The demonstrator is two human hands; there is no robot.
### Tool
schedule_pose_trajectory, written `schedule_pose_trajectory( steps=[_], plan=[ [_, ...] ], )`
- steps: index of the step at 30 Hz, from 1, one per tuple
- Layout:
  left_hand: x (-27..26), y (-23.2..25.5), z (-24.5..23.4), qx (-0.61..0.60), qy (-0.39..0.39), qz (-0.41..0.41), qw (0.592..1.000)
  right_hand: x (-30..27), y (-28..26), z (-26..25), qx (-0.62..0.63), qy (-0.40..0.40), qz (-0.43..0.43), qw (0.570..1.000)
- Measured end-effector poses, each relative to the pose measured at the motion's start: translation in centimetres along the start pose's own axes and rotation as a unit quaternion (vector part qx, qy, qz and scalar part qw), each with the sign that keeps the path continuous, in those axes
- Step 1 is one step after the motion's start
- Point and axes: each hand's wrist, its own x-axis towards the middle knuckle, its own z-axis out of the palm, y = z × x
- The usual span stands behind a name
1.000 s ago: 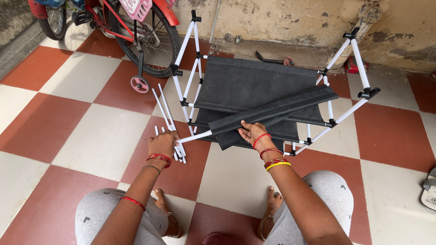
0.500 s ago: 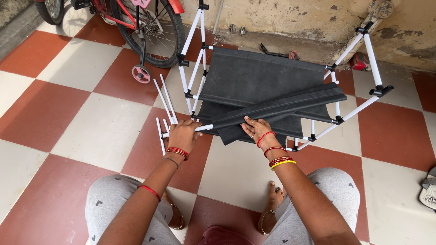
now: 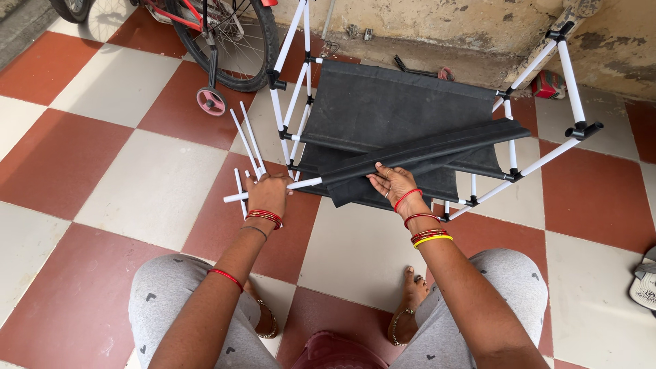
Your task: The person disassembles a shoe rack by pulling out frame poles, removing and folding the fabric shelves, and detaching the plastic connectors by hand.
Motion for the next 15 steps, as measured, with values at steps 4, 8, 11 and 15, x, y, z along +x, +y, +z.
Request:
schedule_pose_trajectory(
  steps=[4, 8, 11, 15],
  plan=[
    [0.4, -2.5, 0.1, 0.068, -0.018, -0.040, 0.997, 0.2, -0.2, 0.0, 0.020, 0.020, 0.010, 1.000],
    [0.7, -4.7, 0.6, 0.204, -0.029, -0.088, 0.975, 0.0, -0.6, 0.1, 0.041, 0.024, 0.013, 0.999],
    [1.1, -4.3, -0.2, 0.201, -0.075, -0.101, 0.972, -0.2, -0.7, 0.2, 0.039, 0.031, 0.018, 0.999],
    [0.6, -1.6, -1.8, 0.022, -0.007, 0.000, 1.000, -0.1, -0.5, 0.2, 0.018, 0.031, 0.008, 0.999]
  ],
)
